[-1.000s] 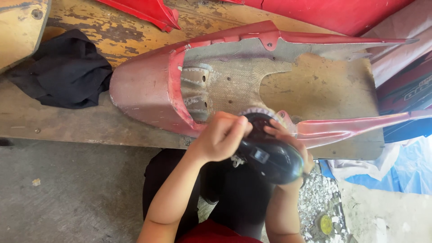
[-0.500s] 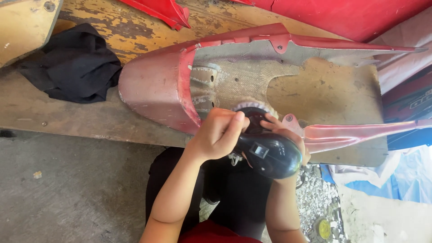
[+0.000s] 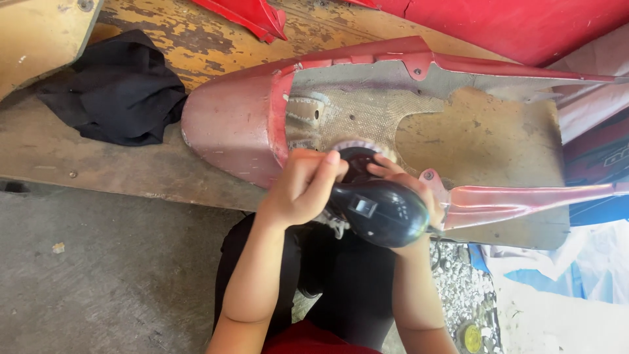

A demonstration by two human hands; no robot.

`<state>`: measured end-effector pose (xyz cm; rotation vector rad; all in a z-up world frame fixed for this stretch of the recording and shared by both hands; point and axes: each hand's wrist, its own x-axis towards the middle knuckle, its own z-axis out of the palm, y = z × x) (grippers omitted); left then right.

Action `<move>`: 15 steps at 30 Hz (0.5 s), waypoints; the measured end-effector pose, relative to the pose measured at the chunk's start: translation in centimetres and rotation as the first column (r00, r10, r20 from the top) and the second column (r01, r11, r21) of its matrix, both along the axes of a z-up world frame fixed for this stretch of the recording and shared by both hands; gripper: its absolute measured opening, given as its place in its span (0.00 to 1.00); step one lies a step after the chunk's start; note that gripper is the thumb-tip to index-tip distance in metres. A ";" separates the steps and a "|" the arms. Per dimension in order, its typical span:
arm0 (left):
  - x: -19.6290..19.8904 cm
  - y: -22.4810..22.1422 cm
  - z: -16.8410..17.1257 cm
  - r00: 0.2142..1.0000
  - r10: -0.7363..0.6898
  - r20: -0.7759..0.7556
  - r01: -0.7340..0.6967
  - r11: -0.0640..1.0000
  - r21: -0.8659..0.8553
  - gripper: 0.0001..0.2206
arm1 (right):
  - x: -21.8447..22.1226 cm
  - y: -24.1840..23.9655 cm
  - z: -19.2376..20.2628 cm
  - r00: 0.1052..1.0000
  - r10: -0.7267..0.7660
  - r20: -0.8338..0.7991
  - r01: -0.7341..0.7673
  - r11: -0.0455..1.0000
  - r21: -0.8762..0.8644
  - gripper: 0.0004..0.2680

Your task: The person uses a power polisher with a buffing pad to smooth and polish a red car bumper cover resting on a wooden workbench. They move the tool across the surface, focusing on edges and curves, while holding the part steady with their other hand.

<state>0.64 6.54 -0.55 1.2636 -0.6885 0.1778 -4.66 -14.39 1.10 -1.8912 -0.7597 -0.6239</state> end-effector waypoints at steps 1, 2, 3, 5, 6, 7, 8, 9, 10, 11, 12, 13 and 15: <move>0.0 0.3 0.0 1.000 0.000 -0.001 0.000 1.000 0.000 0.20 | -0.3 -0.4 -0.8 1.000 0.000 -0.001 0.000 1.000 0.000 0.16; 0.0 0.6 -0.1 0.999 -0.040 -0.001 0.040 0.998 0.037 0.21 | -0.6 -0.8 -1.7 0.999 0.042 -0.024 -0.041 0.998 0.042 0.16; 0.0 0.9 -0.1 0.997 -0.079 -0.003 0.079 0.994 0.074 0.21 | -0.8 -1.2 -2.5 0.995 0.087 -0.045 -0.083 0.993 0.085 0.16; -0.2 0.7 0.4 0.990 -0.141 -0.005 0.141 0.987 0.079 0.21 | -1.4 -2.0 -2.7 0.978 0.076 -0.192 -0.024 0.965 0.261 0.14; -0.4 0.6 0.7 0.979 -0.205 -0.007 0.205 0.975 0.083 0.21 | -1.7 -2.3 -2.9 0.938 0.089 -0.336 0.063 0.907 0.416 0.16; -0.3 0.5 0.6 0.979 -0.201 -0.008 0.201 0.976 0.082 0.21 | -1.5 -2.1 -2.7 0.937 0.093 -0.337 0.060 0.908 0.416 0.16; -0.2 0.4 0.5 0.982 -0.187 0.015 0.185 0.980 0.074 0.20 | -1.3 -1.9 -2.6 0.966 -0.001 -0.258 0.094 0.933 0.348 0.13; -0.1 0.2 0.4 0.984 -0.173 0.037 0.171 0.983 0.067 0.20 | -1.1 -1.6 -2.4 0.981 -0.092 -0.170 0.138 0.949 0.284 0.11; 0.1 0.4 0.0 0.985 -0.171 0.035 0.169 0.983 0.066 0.20 | -0.5 -1.1 -1.8 0.981 -0.090 -0.172 0.137 0.949 0.284 0.11; 0.4 0.5 -0.3 0.993 -0.096 0.062 0.094 0.995 0.025 0.20 | 0.2 -0.6 -1.3 0.996 -0.031 -0.079 0.042 0.989 0.143 0.13; 0.6 0.7 -0.6 0.996 -0.019 0.088 0.020 1.000 -0.019 0.19 | 0.8 -0.1 -0.7 0.999 0.044 0.001 -0.044 0.999 -0.009 0.16; 0.6 1.2 -0.9 0.996 -0.019 0.089 0.021 1.000 -0.017 0.19 | 0.8 0.5 -0.4 0.999 0.044 0.001 -0.044 0.999 -0.008 0.16; 0.7 2.2 -1.4 0.998 0.039 0.051 -0.037 0.999 -0.033 0.21 | 0.9 1.8 0.3 1.000 0.002 -0.029 -0.003 1.000 -0.014 0.13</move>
